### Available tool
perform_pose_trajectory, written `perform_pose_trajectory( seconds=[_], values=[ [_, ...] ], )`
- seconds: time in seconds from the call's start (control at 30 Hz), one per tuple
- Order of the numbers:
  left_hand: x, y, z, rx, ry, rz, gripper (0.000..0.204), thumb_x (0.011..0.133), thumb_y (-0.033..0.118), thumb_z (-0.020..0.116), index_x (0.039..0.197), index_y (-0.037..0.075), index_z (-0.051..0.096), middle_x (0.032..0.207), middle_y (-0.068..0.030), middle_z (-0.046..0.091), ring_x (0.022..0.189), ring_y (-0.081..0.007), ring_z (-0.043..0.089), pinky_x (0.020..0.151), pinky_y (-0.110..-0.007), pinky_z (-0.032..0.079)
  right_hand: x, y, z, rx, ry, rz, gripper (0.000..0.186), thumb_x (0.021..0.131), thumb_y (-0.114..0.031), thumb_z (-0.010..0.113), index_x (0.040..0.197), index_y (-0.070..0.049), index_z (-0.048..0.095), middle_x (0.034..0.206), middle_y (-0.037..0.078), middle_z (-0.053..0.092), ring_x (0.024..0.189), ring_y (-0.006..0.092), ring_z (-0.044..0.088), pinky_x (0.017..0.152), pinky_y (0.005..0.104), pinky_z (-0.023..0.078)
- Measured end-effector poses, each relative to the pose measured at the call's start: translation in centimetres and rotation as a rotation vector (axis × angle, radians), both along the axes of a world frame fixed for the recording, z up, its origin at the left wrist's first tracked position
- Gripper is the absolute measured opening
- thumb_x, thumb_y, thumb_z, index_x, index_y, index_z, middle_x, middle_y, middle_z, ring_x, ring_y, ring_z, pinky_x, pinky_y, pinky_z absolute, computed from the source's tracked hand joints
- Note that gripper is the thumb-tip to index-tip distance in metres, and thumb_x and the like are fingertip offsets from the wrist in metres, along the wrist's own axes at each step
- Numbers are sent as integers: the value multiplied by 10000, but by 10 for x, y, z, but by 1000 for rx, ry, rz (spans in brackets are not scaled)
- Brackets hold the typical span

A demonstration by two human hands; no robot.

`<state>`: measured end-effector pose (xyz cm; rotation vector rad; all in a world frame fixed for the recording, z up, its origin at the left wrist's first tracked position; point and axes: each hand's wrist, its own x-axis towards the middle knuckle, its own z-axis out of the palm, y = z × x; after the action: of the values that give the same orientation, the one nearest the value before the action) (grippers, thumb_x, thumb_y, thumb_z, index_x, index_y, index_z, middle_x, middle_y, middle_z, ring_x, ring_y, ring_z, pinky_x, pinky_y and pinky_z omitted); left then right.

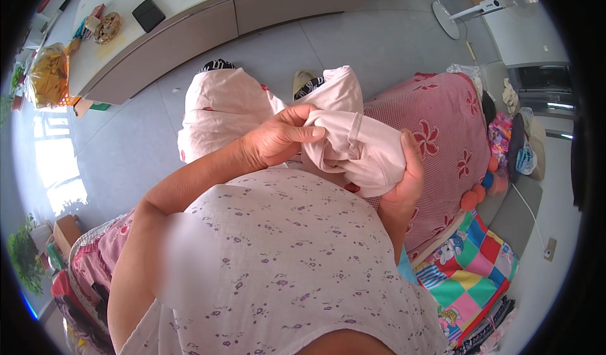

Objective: The person folds a pair of pink shorts with a strawberry pattern. They align the legs, fold the waistband, and smooth the fabric to create a compact bundle.

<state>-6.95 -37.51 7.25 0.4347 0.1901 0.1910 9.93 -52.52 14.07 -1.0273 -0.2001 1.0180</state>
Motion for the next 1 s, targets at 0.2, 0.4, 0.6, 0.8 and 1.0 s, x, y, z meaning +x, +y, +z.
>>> perform_pose_trajectory(
  seconds=[0.2, 0.4, 0.6, 0.8, 1.0],
  values=[
    [0, -4, 7, -126, -67, 30, 171, 867, 139, 666, 1038, 133, 656, 1048, -11, 663, 1022, -179, 598, 952, -374, 452, -11, -4, 16, -62, -175, 11, 175, 942, -200, 522, 850, -52, 533, 807, 56, 609, 723, 121, 574, 664, 257, 470],
    [3, -5, 6, -167, -84, 53, 150, 881, 148, 650, 1031, 143, 645, 1051, -8, 661, 1003, -178, 613, 925, -372, 490, -17, -7, 20, 4, -192, 76, 176, 937, -189, 524, 825, -53, 516, 767, 45, 590, 686, 96, 543, 629, 230, 440],
    [3, -5, 8, -164, -101, 86, 113, 896, 175, 637, 1003, 142, 642, 1024, -7, 663, 963, -167, 627, 887, -352, 515, -12, -13, 16, 64, -202, 115, 143, 947, -167, 504, 905, -32, 524, 813, 69, 614, 731, 134, 599, 684, 265, 490],
    [4, -5, 7, -142, -87, 106, 109, 914, 190, 612, 1006, 132, 627, 1004, -11, 658, 941, -158, 629, 862, -342, 524, -12, -12, 15, 47, -197, 73, 143, 934, -163, 528, 878, -32, 534, 803, 63, 617, 704, 113, 579, 659, 243, 469],
    [7, 4, 5, -101, -45, 121, 131, 937, 174, 575, 1027, 85, 605, 1019, -45, 646, 958, -160, 621, 875, -347, 512, 3, -19, 11, -160, -854, 347, 167, 833, -122, 662, 886, -3, 557, 792, 43, 614, 658, 127, 559, 629, 271, 463]
  ],
)
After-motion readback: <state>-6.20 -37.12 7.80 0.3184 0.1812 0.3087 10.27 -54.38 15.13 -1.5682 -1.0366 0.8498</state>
